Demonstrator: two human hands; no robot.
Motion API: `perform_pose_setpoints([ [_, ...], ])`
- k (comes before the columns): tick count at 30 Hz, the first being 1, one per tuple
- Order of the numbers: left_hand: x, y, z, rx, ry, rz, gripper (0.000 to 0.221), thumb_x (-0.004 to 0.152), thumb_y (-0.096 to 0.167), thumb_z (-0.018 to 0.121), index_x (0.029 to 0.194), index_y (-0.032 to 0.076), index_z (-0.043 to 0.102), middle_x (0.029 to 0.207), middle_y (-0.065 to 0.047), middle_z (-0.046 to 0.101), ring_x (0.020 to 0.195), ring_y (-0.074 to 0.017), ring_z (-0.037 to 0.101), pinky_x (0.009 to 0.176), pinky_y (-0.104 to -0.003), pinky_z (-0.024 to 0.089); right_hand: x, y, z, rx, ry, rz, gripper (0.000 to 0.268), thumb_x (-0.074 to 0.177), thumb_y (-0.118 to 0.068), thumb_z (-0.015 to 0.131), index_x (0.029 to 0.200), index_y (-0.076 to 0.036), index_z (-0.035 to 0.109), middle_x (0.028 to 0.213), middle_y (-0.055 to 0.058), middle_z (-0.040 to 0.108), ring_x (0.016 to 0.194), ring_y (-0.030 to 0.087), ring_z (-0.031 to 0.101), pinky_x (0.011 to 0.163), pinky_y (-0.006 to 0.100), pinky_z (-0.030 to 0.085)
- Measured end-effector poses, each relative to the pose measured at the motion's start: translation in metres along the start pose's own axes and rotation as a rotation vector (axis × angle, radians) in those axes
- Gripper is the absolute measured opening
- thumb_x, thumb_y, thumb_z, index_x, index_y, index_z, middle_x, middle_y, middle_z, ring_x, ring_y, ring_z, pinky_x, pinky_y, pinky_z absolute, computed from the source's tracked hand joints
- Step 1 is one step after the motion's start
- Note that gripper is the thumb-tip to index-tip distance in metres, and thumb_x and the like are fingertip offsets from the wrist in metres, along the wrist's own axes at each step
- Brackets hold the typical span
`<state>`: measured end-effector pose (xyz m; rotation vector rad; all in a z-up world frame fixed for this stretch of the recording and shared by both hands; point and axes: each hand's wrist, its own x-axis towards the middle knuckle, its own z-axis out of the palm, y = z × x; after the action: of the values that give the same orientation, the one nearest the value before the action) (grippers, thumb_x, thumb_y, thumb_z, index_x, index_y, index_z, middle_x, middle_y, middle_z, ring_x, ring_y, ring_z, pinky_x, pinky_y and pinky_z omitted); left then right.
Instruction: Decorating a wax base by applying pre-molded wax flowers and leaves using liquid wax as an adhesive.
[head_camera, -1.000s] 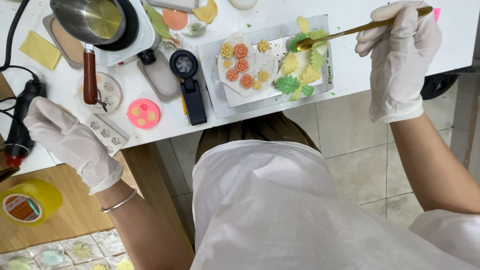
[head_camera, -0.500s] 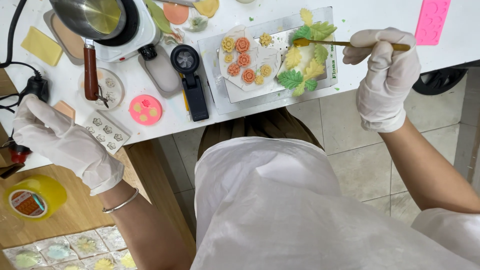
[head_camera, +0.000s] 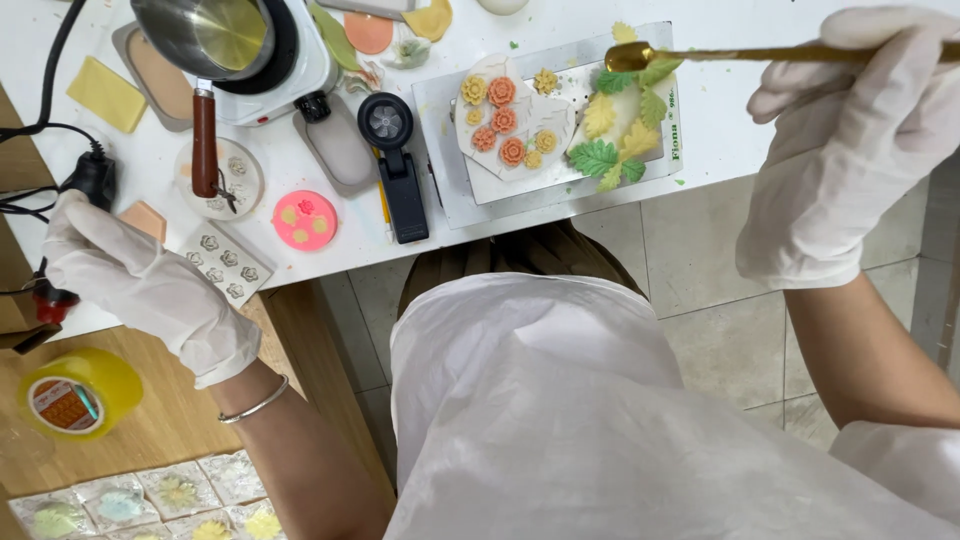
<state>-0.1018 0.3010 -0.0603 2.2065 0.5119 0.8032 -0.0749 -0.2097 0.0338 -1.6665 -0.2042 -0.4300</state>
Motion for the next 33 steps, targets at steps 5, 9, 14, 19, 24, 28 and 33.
perform_pose_setpoints([
  [5, -0.009, 0.002, -0.01, 0.102, 0.006, 0.011, 0.028, 0.125, 0.02, 0.051, 0.131, -0.006, 0.06, 0.128, -0.017, 0.06, 0.121, -0.0276, 0.055, 0.111, -0.039, 0.045, 0.031, -0.01, 0.05, 0.322, 0.068, 0.234, 0.03, 0.123, -0.024, 0.043, 0.122, 0.002, 0.059, 0.096, 0.018, 0.064, 0.076, 0.024, 0.061, 0.068, 0.032, 0.049],
  [9, -0.013, 0.013, -0.021, 0.021, 0.011, -0.081, 0.032, 0.121, 0.022, 0.05, 0.134, -0.006, 0.059, 0.134, -0.02, 0.058, 0.126, -0.0301, 0.056, 0.113, -0.041, 0.044, 0.055, -0.022, 0.168, 0.314, -0.17, 0.284, 0.029, 0.117, -0.028, 0.051, 0.118, -0.002, 0.063, 0.1, 0.013, 0.073, 0.083, 0.019, 0.071, 0.075, 0.032, 0.06],
  [14, -0.016, 0.011, -0.046, -0.078, 0.006, -0.198, 0.034, 0.118, 0.024, 0.051, 0.135, -0.005, 0.056, 0.131, -0.02, 0.055, 0.121, -0.028, 0.057, 0.108, -0.038, 0.047, 0.043, 0.094, 0.304, 0.399, -0.277, 0.411, 0.022, 0.111, -0.021, 0.053, 0.119, -0.003, 0.063, 0.095, 0.008, 0.074, 0.078, 0.013, 0.073, 0.067, 0.028, 0.061],
  [19, -0.025, -0.014, -0.065, -0.02, -0.022, -0.165, 0.031, 0.12, 0.02, 0.05, 0.139, -0.004, 0.054, 0.136, -0.019, 0.052, 0.125, -0.0275, 0.058, 0.112, -0.04, 0.048, 0.03, 0.151, 0.37, 0.347, -0.161, 0.606, 0.014, 0.105, -0.014, 0.054, 0.112, -0.005, 0.063, 0.087, 0.004, 0.07, 0.07, 0.009, 0.066, 0.06, 0.025, 0.056],
  [24, -0.023, 0.002, -0.063, -0.086, -0.122, -0.197, 0.034, 0.12, 0.019, 0.05, 0.143, -0.006, 0.05, 0.142, -0.021, 0.049, 0.132, -0.0286, 0.055, 0.116, -0.041, 0.046, 0.025, 0.155, 0.373, 0.375, -0.176, 0.755, 0.016, 0.103, -0.015, 0.055, 0.114, -0.005, 0.061, 0.091, 0.004, 0.069, 0.07, 0.01, 0.066, 0.059, 0.025, 0.056],
  [28, -0.015, 0.014, -0.049, -0.111, -0.179, -0.121, 0.03, 0.118, 0.013, 0.054, 0.143, -0.004, 0.05, 0.146, -0.017, 0.052, 0.134, -0.0257, 0.056, 0.121, -0.04, 0.046, 0.025, 0.104, 0.353, 0.215, -0.296, 0.793, 0.022, 0.101, -0.017, 0.058, 0.122, -0.008, 0.057, 0.087, 0.001, 0.067, 0.067, 0.009, 0.066, 0.059, 0.025, 0.054],
  [33, 0.002, 0.061, -0.023, -0.417, -0.311, -0.101, 0.039, 0.11, 0.002, 0.063, 0.146, -0.003, 0.046, 0.147, -0.015, 0.049, 0.137, -0.0245, 0.054, 0.123, -0.039, 0.044, 0.028, 0.03, 0.294, -0.128, -0.441, 0.582, 0.032, 0.103, -0.021, 0.058, 0.134, -0.014, 0.054, 0.077, 0.001, 0.064, 0.066, 0.01, 0.064, 0.063, 0.026, 0.054],
])
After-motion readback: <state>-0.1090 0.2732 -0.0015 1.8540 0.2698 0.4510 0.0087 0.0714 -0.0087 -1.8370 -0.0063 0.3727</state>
